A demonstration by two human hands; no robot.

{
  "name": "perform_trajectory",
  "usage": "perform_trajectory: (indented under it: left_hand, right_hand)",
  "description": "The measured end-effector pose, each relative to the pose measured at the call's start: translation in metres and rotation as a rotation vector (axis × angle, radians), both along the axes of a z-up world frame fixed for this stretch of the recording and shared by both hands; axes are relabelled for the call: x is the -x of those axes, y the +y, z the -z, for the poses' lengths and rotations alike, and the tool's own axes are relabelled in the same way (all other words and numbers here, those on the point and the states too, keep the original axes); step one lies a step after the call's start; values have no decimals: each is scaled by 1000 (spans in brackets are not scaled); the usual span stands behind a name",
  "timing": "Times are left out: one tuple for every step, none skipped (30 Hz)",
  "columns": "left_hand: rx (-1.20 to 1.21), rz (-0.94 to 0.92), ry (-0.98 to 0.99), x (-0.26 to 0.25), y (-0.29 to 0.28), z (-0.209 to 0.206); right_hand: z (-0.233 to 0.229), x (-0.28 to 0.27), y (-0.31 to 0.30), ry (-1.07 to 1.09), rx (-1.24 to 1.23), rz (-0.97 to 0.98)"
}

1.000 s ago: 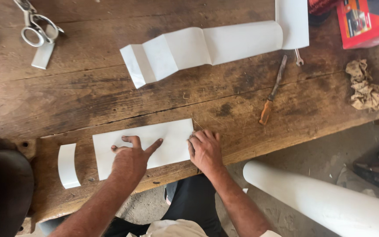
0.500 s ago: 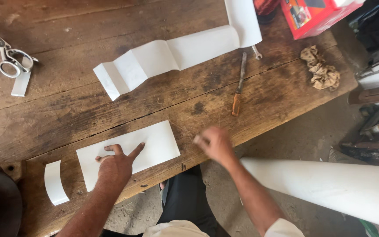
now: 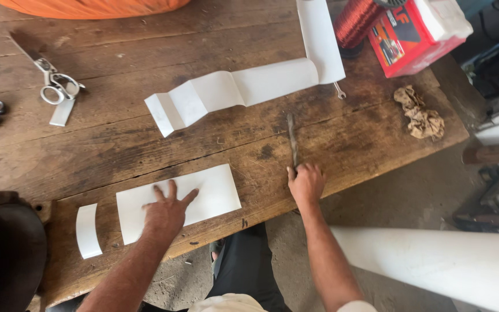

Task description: The person folds a long strip of white paper on a wooden table and uses a knife to cut it into smaller rectangular pieces. The person repeatedly folds and cuts the paper, stacking the cut pieces on the table.

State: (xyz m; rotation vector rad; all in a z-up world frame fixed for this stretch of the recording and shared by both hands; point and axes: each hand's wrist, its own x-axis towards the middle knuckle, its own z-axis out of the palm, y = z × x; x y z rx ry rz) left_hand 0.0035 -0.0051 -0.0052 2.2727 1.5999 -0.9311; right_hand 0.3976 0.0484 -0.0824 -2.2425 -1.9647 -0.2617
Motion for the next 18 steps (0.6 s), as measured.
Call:
perform_trajectory:
  left_hand:
    - [-16, 20, -28, -1, -1, 1]
    - [-19, 15, -54, -1, -2, 1]
    - [-21, 18, -79, -2, -2, 2]
    - [-24, 21, -104, -4, -1, 3]
    - [-25, 9, -127, -9, -1, 4]
    - [-27, -4, -150, -16, -1, 4]
    - [-31, -26, -171, -23, -2, 4]
    - [-29, -32, -178, -33, -2, 3]
    - [-25, -36, -184, -45, -1, 2]
    - [-21, -40, -190, -51, 0, 1]
    - [-43, -56, -218, -55, 3, -1]
    - [-64, -72, -246, -57, 6, -2]
    - [-78, -75, -276, -59, 8, -3]
    - [-54, -79, -288, -57, 10, -4]
    - [-30, -84, -301, -55, 13, -4]
    - [-5, -89, -314, -54, 14, -5]
    - [-29, -91, -339, -55, 15, -4]
    - [-53, -93, -365, -56, 15, -3]
  right_hand:
    - [-3, 5, 2, 69, 23, -4]
    - [-6, 10, 6, 137, 47, -7]
    - [-8, 13, 9, 206, 72, -3]
    - [-8, 17, 20, 197, -46, -55]
    - [-7, 22, 37, 187, -164, -107]
    - [-7, 25, 51, 177, -282, -159]
    - [-5, 32, 65, 220, -200, -109]
    - [-2, 41, 77, 261, -117, -59]
    - [1, 49, 85, 303, -32, -7]
    - [3, 56, 90, 301, -38, -8]
    - [4, 63, 94, 296, -46, -9]
    - [5, 69, 98, 291, -53, -11]
    - [5, 71, 96, 301, -73, -70]
    - [5, 74, 95, 310, -93, -129]
    - [5, 78, 94, 318, -111, -189]
    - [4, 83, 92, 369, -74, -206]
    - [2, 86, 90, 419, -43, -217]
    - [1, 90, 87, 469, -11, -229]
